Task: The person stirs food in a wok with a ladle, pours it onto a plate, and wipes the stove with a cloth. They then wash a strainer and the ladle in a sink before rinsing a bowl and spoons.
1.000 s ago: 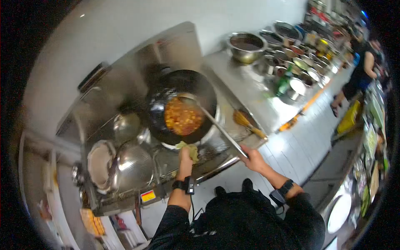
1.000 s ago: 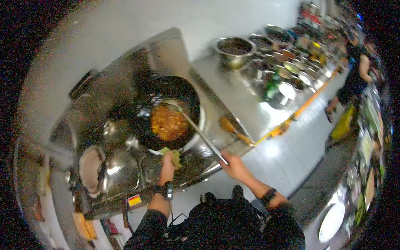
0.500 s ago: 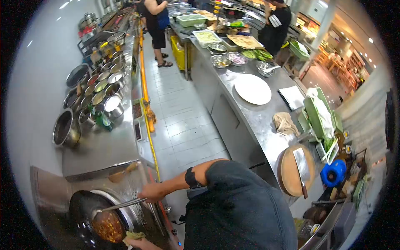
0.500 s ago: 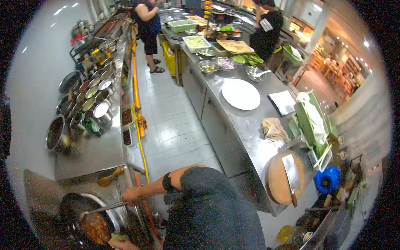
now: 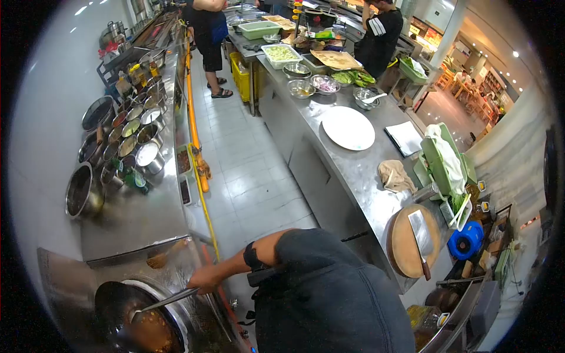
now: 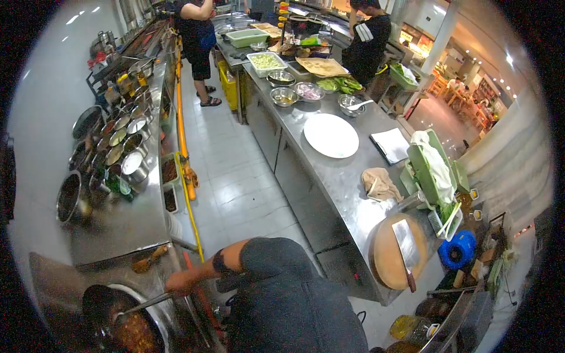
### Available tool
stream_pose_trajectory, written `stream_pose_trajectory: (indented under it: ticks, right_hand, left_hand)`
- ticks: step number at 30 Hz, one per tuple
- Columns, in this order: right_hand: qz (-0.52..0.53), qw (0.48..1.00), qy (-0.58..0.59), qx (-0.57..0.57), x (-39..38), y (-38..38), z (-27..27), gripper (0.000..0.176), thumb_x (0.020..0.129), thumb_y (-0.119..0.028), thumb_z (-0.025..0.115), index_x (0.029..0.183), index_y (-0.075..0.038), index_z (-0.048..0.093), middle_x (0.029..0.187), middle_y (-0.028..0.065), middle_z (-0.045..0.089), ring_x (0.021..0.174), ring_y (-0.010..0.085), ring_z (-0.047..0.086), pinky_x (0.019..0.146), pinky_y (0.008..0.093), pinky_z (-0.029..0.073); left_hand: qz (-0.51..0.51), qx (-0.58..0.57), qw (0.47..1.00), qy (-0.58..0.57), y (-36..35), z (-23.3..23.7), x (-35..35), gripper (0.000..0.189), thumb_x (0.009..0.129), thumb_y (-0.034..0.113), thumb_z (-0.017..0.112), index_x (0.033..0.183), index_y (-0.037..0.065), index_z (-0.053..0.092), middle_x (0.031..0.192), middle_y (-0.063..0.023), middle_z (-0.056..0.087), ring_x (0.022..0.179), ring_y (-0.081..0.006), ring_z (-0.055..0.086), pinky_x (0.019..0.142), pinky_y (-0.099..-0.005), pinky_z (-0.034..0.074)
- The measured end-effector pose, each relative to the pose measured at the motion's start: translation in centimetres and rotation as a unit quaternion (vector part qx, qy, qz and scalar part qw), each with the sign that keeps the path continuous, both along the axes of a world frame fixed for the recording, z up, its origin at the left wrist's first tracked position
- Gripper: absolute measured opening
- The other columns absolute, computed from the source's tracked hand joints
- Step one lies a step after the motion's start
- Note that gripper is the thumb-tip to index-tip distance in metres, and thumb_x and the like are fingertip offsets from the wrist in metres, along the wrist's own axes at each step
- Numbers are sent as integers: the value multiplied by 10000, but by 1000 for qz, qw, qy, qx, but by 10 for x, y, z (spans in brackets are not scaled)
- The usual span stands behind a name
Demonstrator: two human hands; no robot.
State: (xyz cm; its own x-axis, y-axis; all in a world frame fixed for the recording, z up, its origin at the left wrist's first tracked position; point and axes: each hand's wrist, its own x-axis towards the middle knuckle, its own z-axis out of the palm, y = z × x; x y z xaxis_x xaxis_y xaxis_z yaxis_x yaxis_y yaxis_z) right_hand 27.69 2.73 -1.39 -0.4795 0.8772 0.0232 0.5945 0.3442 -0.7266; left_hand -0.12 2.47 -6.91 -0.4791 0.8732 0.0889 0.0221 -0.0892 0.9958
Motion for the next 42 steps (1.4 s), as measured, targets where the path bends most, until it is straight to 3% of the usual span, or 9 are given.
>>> stream_pose_trajectory:
  ticks: [14, 19, 20, 21, 22, 24, 29, 35, 42]
  right_hand:
    - [10, 997, 73, -35, 10, 15, 0, 215, 673, -177, 592, 832, -33, 603, 750, 170, 610, 746, 360, 598, 677, 458, 465]
    - [65, 993, 34, -97, 28, 16, -11, 453, 765, -122, 636, 1178, -5, 492, 931, 186, 606, 812, 291, 599, 693, 388, 472]
    - [58, 996, 61, 9, 33, 15, 0, 391, 763, -102, 630, 1129, -9, 530, 909, 176, 623, 747, 272, 604, 642, 370, 468]
    - [65, 995, 77, -18, 34, 17, 17, 340, 760, -87, 617, 1090, -26, 560, 840, 158, 633, 702, 265, 602, 619, 359, 466]
    - [61, 989, 48, -127, 33, 19, 35, 354, 787, -65, 581, 1129, 7, 525, 894, 190, 609, 768, 265, 604, 680, 358, 477]
    - [49, 978, 130, -156, 30, 16, 36, 277, 808, -40, 557, 1080, 11, 537, 687, 108, 580, 581, 179, 562, 542, 319, 460]
    - [36, 970, 94, -222, 31, 25, 31, 386, 837, -52, 543, 1212, -4, 463, 560, 7, 488, 405, 76, 455, 370, 238, 382]
    - [19, 959, 112, -260, 31, 22, 31, 317, 833, -49, 539, 1147, -12, 507, 577, 7, 485, 417, 79, 462, 377, 241, 383]
    - [12, 956, 140, -257, 26, 5, 11, 359, 852, -37, 523, 1207, -20, 472, 558, -5, 464, 395, 79, 455, 346, 229, 359]
  left_hand:
    - [11, 15, 988, -154, -11, 76, -9, 530, 874, 470, 410, 1246, 94, 429, 1262, -124, 437, 1123, -325, 419, 947, -502, 313]
    - [112, 185, 783, -583, -89, 229, 19, 537, 926, 438, 334, 1344, 103, 354, 1406, -119, 319, 1271, -343, 308, 1053, -512, 220]
    - [-128, 276, 736, -605, -103, 214, 9, 566, 930, 419, 337, 1363, 58, 290, 1399, -138, 316, 1285, -319, 283, 1059, -532, 187]
    - [-181, 254, 832, -459, -103, 214, 15, 592, 921, 460, 335, 1358, 62, 301, 1396, -122, 330, 1274, -310, 306, 1051, -507, 230]
    - [-94, 233, 812, -527, -110, 199, 20, 615, 912, 492, 341, 1345, 57, 313, 1381, -131, 349, 1251, -304, 341, 1035, -489, 268]
    - [-1, 160, 949, -271, -110, 142, 35, 551, 903, 495, 370, 1266, 83, 420, 1238, -115, 494, 1123, -296, 472, 950, -484, 383]
    - [-91, 100, 823, -552, -125, 97, 71, 381, 907, 309, 475, 1209, 76, 468, 1179, -100, 533, 1082, -245, 512, 913, -398, 439]
    - [-51, 0, 944, -327, -128, 73, 32, 440, 927, 405, 374, 1211, 84, 467, 1170, -102, 541, 1039, -261, 542, 888, -411, 461]
    - [-46, 3, 888, -458, -95, 73, -5, 435, 925, 414, 394, 1197, 83, 471, 1122, -111, 571, 936, -259, 599, 809, -437, 508]
